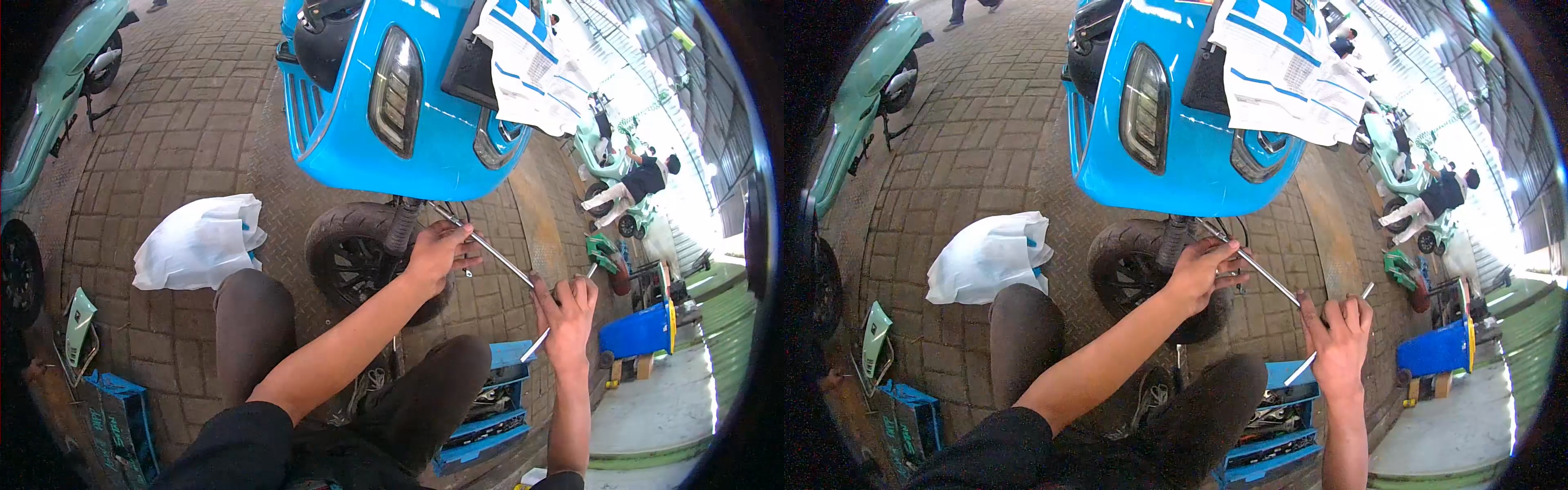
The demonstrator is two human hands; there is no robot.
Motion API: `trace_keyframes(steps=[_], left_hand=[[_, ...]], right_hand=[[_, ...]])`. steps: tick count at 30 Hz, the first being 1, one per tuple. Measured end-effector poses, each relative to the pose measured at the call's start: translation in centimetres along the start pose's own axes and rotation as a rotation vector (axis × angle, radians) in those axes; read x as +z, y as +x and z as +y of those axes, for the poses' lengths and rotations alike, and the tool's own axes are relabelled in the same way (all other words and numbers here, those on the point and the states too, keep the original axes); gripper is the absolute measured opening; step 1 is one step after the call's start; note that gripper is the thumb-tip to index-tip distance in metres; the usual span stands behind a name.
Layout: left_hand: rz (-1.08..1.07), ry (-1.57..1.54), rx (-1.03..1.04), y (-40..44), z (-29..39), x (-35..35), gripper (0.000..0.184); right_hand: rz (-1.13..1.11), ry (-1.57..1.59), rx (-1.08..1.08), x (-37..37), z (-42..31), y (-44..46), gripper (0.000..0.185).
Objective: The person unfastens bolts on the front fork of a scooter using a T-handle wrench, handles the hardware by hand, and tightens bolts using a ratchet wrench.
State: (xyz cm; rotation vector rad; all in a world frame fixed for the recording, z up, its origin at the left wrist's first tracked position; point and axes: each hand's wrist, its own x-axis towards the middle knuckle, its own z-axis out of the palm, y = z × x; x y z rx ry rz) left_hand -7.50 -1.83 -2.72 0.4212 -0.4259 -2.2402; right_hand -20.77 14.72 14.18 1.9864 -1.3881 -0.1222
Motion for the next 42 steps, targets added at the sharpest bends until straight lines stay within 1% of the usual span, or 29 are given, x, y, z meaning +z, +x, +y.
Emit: trace_keyframes(steps=[1, 3, 4, 6, 7, 8, 9, 11, 12, 16, 18, 19, 20, 22, 23, 24, 25, 26, 27, 28, 30, 31, 32, 34, 36, 38, 39, 40, 42], left_hand=[[-0.001, -0.003, 0.006, 0.2, 0.0, -0.1, 0.027], [-0.015, -0.007, -0.014, 0.2, -0.3, -0.2, 0.027], [-0.017, -0.009, -0.014, 0.1, -0.5, -0.2, 0.027], [-0.121, -0.016, -0.067, -0.1, -0.9, 0.0, 0.028], [-0.126, -0.015, -0.076, -0.4, -1.2, 0.2, 0.028], [-0.183, -0.010, -0.116, -0.7, -1.6, 0.5, 0.030], [-0.242, -0.006, -0.155, -0.9, -1.9, 0.9, 0.032], [-0.261, -0.008, -0.147, -0.9, -3.1, 1.2, 0.033], [-0.266, -0.011, -0.130, -1.0, -3.6, 1.2, 0.034], [-0.234, 0.017, -0.085, -0.9, -3.8, 1.2, 0.035], [-0.262, 0.051, -0.085, -0.6, -4.2, 1.2, 0.035], [-0.279, 0.055, -0.092, -0.6, -4.3, 1.4, 0.035], [-0.268, 0.049, -0.087, -0.6, -4.1, 1.3, 0.035], [-0.259, 0.037, -0.064, -0.3, -4.0, 1.7, 0.035], [-0.255, 0.018, -0.056, -0.2, -4.0, 1.8, 0.034], [-0.247, -0.002, -0.046, -0.2, -4.0, 1.7, 0.033], [-0.221, -0.014, -0.049, -0.2, -3.9, 1.9, 0.029], [-0.217, -0.018, -0.040, -0.2, -3.9, 2.0, 0.029], [-0.212, -0.014, -0.039, -0.5, -3.8, 2.2, 0.026], [-0.205, -0.010, -0.038, -0.7, -3.6, 2.3, 0.024], [-0.191, -0.005, -0.036, -0.6, -3.4, 2.4, 0.022], [-0.188, 0.006, -0.049, -0.6, -3.5, 2.5, 0.020], [-0.189, 0.010, -0.060, -0.6, -3.7, 2.5, 0.020], [-0.186, -0.014, -0.060, -0.4, -3.7, 2.5, 0.020], [-0.200, -0.032, -0.056, -0.2, -3.6, 2.5, 0.020], [-0.214, -0.063, -0.048, 0.1, -3.9, 2.5, 0.020], [-0.183, -0.068, -0.048, 0.2, -4.2, 2.6, 0.021], [-0.154, -0.072, -0.045, 0.4, -4.3, 2.6, 0.022], [-0.126, -0.077, -0.039, 0.3, -4.7, 2.7, 0.022]], right_hand=[[0.003, -0.002, -0.005, 0.2, 0.0, 0.1, 0.039], [-0.076, 0.188, 0.147, 0.5, -0.1, -0.1, 0.035], [-0.076, 0.186, 0.147, 0.7, -0.3, -0.2, 0.035], [-0.095, 0.317, 0.226, 1.1, -0.5, -0.5, 0.029], [-0.069, 0.350, 0.204, 1.6, -0.4, -0.7, 0.025], [-0.072, 0.344, 0.215, 2.0, -0.2, -1.3, 0.025], [-0.070, 0.294, 0.162, 2.5, 0.0, -1.9, 0.025], [-0.007, 0.185, 0.027, 3.9, 0.6, -2.4, 0.025], [-0.006, 0.182, 0.028, 4.5, 0.8, -2.8, 0.025], [-0.048, 0.745, 0.423, 7.8, 1.4, -3.8, 0.019], [-0.335, 1.838, 1.319, 7.6, 2.9, -4.0, 0.026], [-0.353, 1.857, 1.251, 7.4, 2.8, -3.8, 0.033], [-0.338, 1.848, 1.252, 6.8, 2.6, -3.6, 0.033], [-0.300, 1.778, 1.353, 4.9, 2.0, -2.1, 0.039], [-0.152, 1.689, 1.280, 4.7, 2.2, -2.7, 0.050], [-0.151, 1.688, 1.269, 4.7, 2.2, -3.1, 0.050], [0.179, 1.198, 0.957, 5.0, 2.1, -3.6, 0.056], [0.452, 0.697, 0.620, 5.2, 2.1, -4.3, 0.063], [0.356, 0.367, 0.407, 4.9, 3.6, -6.8, 0.066], [0.353, 0.374, 0.396, 4.9, 4.7, -7.9, 0.066], [0.143, -0.290, -0.153, 5.1, 6.1, -9.0, 0.066], [0.055, -0.322, -0.146, 5.6, 6.0, -9.5, 0.068], [0.047, -0.320, -0.137, 5.7, 6.2, -10.0, 0.068], [-0.130, -0.384, -0.171, 4.6, 6.1, -8.3, 0.074], [-0.084, -0.381, -0.220, 3.5, 6.4, -6.8, 0.077], [-0.195, -0.153, -0.099, 1.8, 5.8, -4.8, 0.071], [-0.088, -0.029, -0.110, 1.1, 5.2, -2.9, 0.060], [-0.090, -0.031, -0.115, 1.5, 5.4, -3.1, 0.060], [-0.437, 0.934, 0.583, 3.8, 6.1, -4.2, 0.079]])
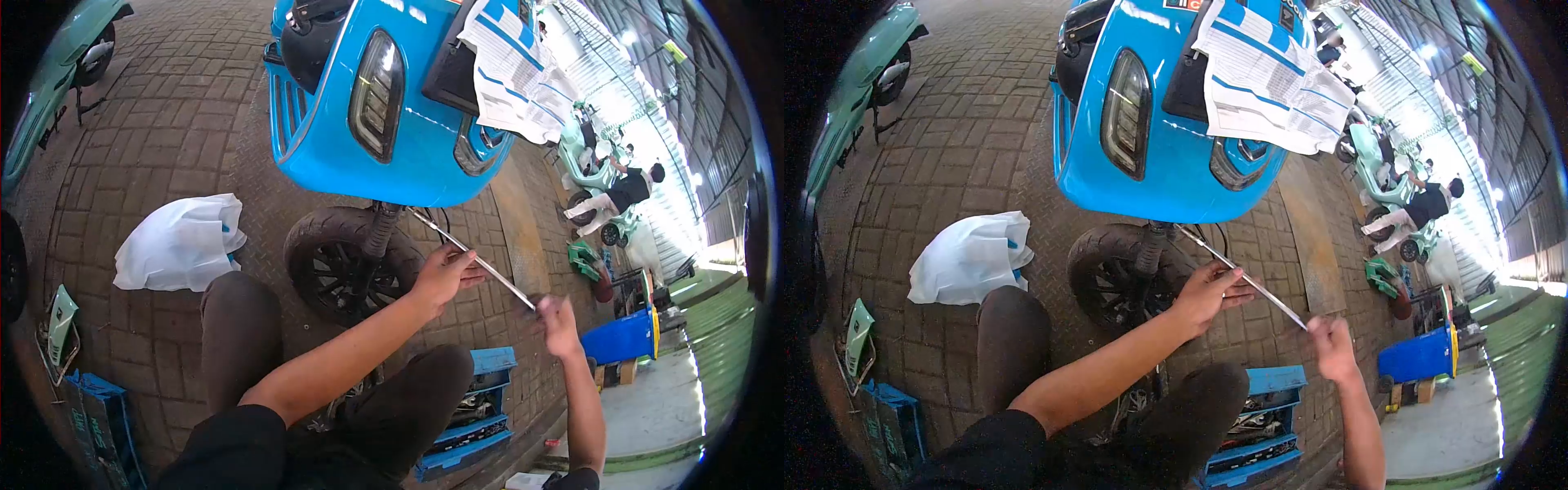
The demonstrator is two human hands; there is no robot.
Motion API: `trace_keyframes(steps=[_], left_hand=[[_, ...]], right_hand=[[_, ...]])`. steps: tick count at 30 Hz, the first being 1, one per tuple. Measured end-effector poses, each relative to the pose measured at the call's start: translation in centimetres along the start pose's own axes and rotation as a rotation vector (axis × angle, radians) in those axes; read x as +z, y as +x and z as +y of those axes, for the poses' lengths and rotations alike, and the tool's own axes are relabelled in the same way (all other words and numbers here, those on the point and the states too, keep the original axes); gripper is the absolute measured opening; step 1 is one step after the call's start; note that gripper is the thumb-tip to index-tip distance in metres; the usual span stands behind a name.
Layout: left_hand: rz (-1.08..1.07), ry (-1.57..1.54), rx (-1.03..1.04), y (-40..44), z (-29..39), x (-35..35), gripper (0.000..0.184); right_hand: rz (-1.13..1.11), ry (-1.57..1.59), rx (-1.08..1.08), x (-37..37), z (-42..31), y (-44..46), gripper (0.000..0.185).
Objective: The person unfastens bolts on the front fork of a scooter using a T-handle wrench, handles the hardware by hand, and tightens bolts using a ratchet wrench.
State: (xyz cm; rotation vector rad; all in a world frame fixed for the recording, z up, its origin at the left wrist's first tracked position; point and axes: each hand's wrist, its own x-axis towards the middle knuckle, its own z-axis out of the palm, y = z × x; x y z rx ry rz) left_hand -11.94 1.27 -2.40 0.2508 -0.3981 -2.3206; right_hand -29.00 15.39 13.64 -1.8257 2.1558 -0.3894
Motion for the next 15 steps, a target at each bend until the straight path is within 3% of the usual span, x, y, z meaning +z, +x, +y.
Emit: trace_keyframes(steps=[1, 2, 4, 5, 8, 9, 12, 13, 15], left_hand=[[0.027, 0.000, 0.005, -0.1, 0.1, 0.0, 0.023], [0.030, 0.002, 0.003, -0.1, 0.2, -0.1, 0.023], [-0.009, 0.024, -0.027, -0.3, 0.8, -0.3, 0.024], [-0.006, 0.025, -0.028, -0.2, 0.7, -0.5, 0.024], [-0.034, 0.043, -0.017, 0.2, 0.6, -0.8, 0.024], [-0.029, 0.048, -0.020, 0.0, 0.7, -0.6, 0.023], [-0.020, 0.039, -0.020, -0.1, 0.8, -0.5, 0.023], [-0.017, 0.033, -0.019, -0.1, 0.8, -0.4, 0.023], [-0.023, 0.026, -0.015, 0.0, 0.7, -0.5, 0.022]], right_hand=[[-0.158, 0.508, 0.320, 0.2, 0.8, 0.4, 0.093], [-0.160, 0.511, 0.321, 0.3, 1.2, 0.6, 0.093], [-0.337, 0.907, 0.603, 0.5, 1.7, 1.0, 0.097], [-0.340, 0.908, 0.604, 0.8, 2.1, 1.1, 0.097], [0.281, 0.638, 0.423, 1.7, 3.2, 0.3, 0.078], [0.280, 0.636, 0.427, 1.7, 3.0, -0.2, 0.078], [0.385, -0.627, -0.395, 0.1, 0.2, -2.3, 0.084], [0.256, -0.802, -0.432, -0.2, -1.6, -2.8, 0.089], [0.269, -0.807, -0.470, 0.3, -2.1, -2.7, 0.087]])
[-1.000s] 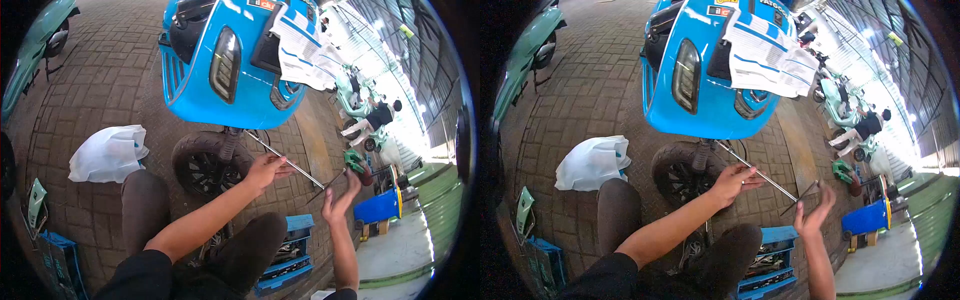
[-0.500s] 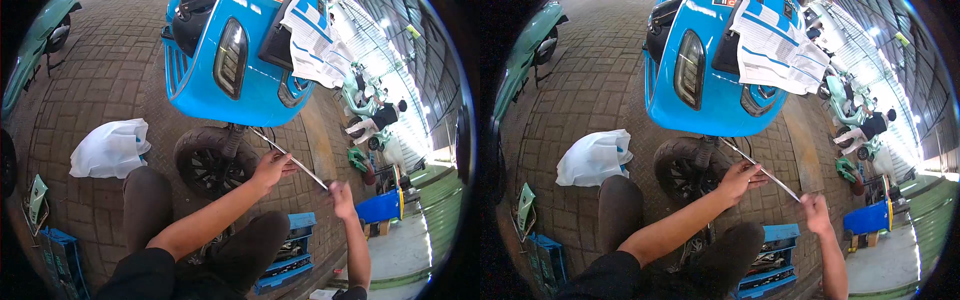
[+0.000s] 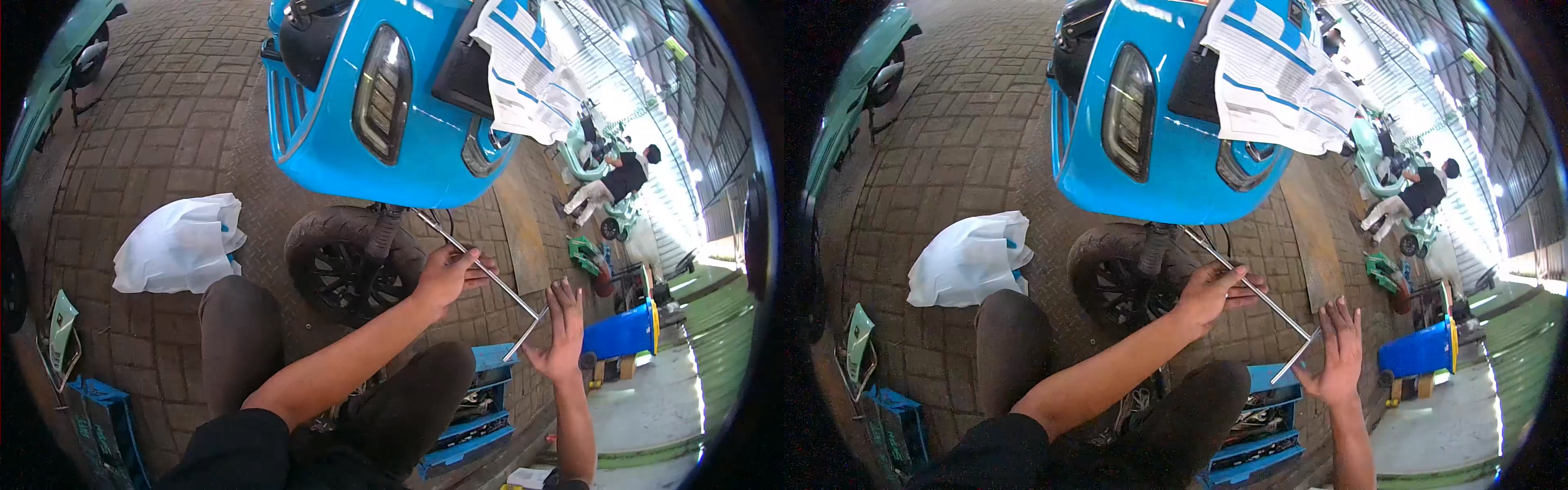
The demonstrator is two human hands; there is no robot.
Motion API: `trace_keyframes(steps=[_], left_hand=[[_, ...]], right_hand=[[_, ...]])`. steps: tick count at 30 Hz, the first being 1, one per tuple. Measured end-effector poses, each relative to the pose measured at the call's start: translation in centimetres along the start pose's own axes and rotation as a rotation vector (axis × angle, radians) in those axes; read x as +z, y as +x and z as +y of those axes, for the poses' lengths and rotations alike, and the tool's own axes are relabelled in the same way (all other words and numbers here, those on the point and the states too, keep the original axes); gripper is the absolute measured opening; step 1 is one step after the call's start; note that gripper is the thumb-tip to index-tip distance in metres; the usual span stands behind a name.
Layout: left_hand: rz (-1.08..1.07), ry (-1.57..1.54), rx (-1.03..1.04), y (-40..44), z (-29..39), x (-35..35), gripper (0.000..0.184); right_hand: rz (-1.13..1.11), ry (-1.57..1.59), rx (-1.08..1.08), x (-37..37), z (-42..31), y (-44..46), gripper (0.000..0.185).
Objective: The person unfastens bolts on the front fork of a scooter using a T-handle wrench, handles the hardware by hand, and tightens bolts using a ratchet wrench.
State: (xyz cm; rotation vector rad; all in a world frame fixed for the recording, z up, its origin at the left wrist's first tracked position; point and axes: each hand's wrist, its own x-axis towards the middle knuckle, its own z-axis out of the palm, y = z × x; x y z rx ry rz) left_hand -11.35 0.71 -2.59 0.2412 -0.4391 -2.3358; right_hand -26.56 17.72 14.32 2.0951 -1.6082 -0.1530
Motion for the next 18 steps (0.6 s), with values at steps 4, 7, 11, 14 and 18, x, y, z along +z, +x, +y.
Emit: trace_keyframes(steps=[4, 7, 11, 14, 18], left_hand=[[0.015, -0.049, 0.057, -0.2, -0.5, 0.4, 0.021], [0.011, -0.036, 0.047, 0.2, -0.2, 0.2, 0.020], [0.032, -0.015, 0.045, 0.4, -0.1, 0.1, 0.022], [-0.003, 0.000, 0.036, 0.1, -0.2, -0.1, 0.022], [0.036, 0.004, 0.037, -0.7, 0.8, 0.7, 0.022]], right_hand=[[0.063, 0.516, 0.200, 3.6, 1.6, -1.6, 0.067], [-0.171, 1.718, 1.302, 3.7, 0.7, -0.5, 0.066], [-0.241, 1.679, 1.347, 3.1, 1.1, 0.7, 0.063], [0.135, 1.084, 0.819, 4.3, 1.0, -0.7, 0.052], [0.068, 0.065, 0.105, 0.0, -0.7, 0.2, 0.077]])
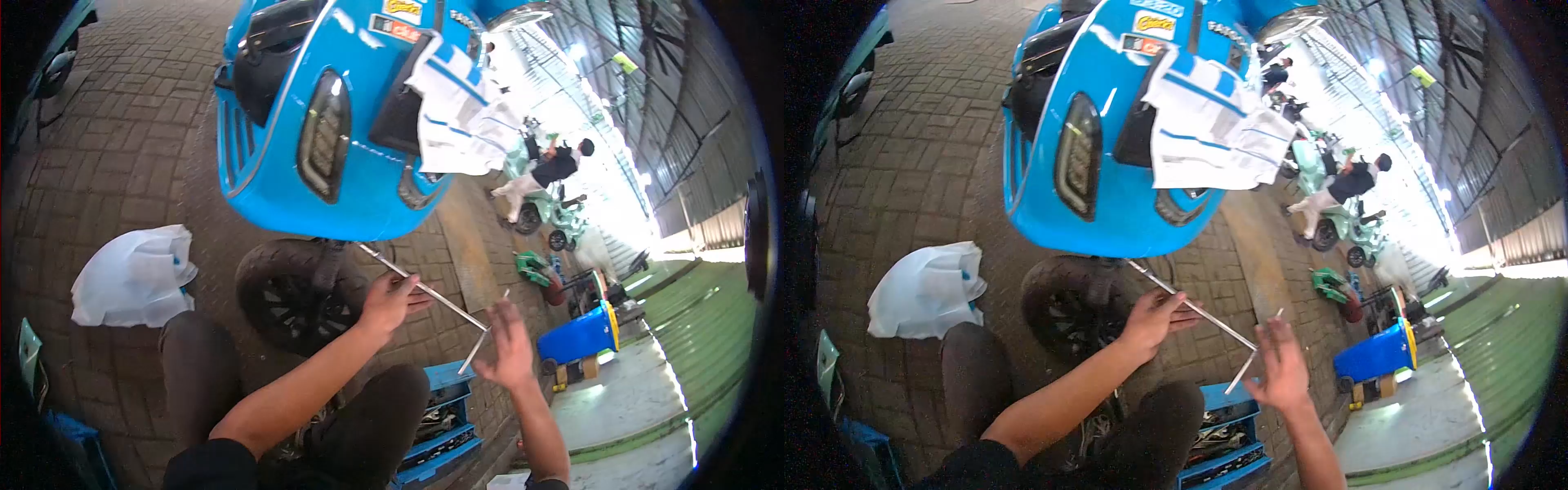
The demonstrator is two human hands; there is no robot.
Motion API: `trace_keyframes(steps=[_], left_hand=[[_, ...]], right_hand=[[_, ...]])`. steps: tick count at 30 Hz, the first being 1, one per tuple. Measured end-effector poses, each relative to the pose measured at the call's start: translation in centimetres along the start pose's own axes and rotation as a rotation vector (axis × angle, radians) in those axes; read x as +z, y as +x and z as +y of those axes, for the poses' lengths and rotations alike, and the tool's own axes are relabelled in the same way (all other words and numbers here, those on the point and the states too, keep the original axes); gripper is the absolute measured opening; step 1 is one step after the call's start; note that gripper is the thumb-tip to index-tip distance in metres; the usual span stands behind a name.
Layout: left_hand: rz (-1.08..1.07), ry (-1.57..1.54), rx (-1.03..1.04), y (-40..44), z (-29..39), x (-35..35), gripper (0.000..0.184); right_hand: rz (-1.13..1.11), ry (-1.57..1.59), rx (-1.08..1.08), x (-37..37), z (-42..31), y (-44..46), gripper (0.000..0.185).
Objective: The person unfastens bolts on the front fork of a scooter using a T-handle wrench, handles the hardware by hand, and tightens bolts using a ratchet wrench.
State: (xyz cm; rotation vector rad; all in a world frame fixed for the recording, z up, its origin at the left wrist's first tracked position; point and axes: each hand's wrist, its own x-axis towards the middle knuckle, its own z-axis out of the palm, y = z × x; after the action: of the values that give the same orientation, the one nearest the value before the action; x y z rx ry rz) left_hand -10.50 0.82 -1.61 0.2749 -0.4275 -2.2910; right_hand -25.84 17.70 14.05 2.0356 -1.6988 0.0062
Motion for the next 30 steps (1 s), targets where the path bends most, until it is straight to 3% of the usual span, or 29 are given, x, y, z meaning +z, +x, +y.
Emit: trace_keyframes(steps=[2, 5, 7, 8, 9, 11, 12, 14, 15, 16, 17, 19, 20, 24, 25, 26, 29, 30], left_hand=[[0.010, 0.036, -0.020, 0.0, -0.4, -0.1, 0.023], [-0.019, 0.011, 0.021, 0.3, -0.8, -0.4, 0.023], [0.100, 0.055, 0.021, -0.1, -0.6, 0.0, 0.021], [0.094, 0.053, 0.022, 0.0, -0.9, -0.1, 0.021], [0.065, 0.031, 0.022, 0.1, -1.1, -0.4, 0.021], [0.030, 0.007, 0.048, 0.7, -1.0, -0.9, 0.020], [0.026, -0.010, 0.035, 0.6, -0.9, -0.9, 0.020], [0.012, -0.023, 0.015, 0.5, -1.0, -0.9, 0.019], [0.023, -0.022, 0.026, 0.4, -1.0, -0.8, 0.019], [0.036, -0.023, 0.039, 0.3, -0.9, -0.8, 0.019], [0.034, -0.024, 0.042, 0.2, -0.8, -0.7, 0.019], [0.045, -0.045, 0.022, 0.1, -0.6, -0.4, 0.017], [0.044, -0.045, 0.022, 0.2, -0.6, -0.4, 0.017], [0.060, -0.040, 0.036, 0.0, -1.0, -0.3, 0.017], [0.064, -0.044, 0.059, 0.1, -0.9, -0.2, 0.017], [0.064, -0.043, 0.057, 0.3, -0.9, -0.3, 0.017], [0.011, -0.051, 0.062, 0.8, -0.2, -0.5, 0.017], [0.032, -0.058, 0.046, 0.7, 0.0, -0.2, 0.017]], right_hand=[[-0.094, 0.008, -0.049, -0.3, 0.2, -0.8, 0.080], [-0.152, 0.527, 0.533, 4.7, 2.9, -3.2, 0.053], [-0.183, 0.881, 0.904, 5.1, 2.4, -2.3, 0.053], [-0.197, 1.467, 1.373, 4.2, 0.8, -0.6, 0.061], [-0.188, 1.466, 1.371, 3.9, 1.1, -0.8, 0.061], [-0.451, 1.621, 1.400, 3.6, 2.4, -0.2, 0.058], [-0.452, 1.617, 1.391, 3.6, 2.2, 0.0, 0.058], [-0.019, 0.902, 0.896, 3.7, 1.3, -0.5, 0.047], [0.170, 0.540, 0.636, 3.6, 1.0, -0.6, 0.053], [0.157, 0.172, 0.369, 2.3, 0.9, -0.6, 0.066], [0.160, 0.171, 0.366, 0.9, 0.4, -0.4, 0.066], [-0.041, -0.063, -0.080, -1.2, -0.2, 0.1, 0.068], [-0.042, -0.064, -0.080, -0.8, 0.3, -0.2, 0.068], [-0.167, 0.434, 0.461, 5.2, 4.0, -3.6, 0.059], [-0.187, 0.882, 0.789, 4.3, 1.9, -1.7, 0.063], [-0.062, 1.274, 1.171, 3.4, -0.2, 0.3, 0.073], [-0.239, 1.507, 1.384, 1.2, -0.3, 2.5, 0.064], [-0.273, 1.487, 1.343, 0.5, -0.6, 3.1, 0.063]])
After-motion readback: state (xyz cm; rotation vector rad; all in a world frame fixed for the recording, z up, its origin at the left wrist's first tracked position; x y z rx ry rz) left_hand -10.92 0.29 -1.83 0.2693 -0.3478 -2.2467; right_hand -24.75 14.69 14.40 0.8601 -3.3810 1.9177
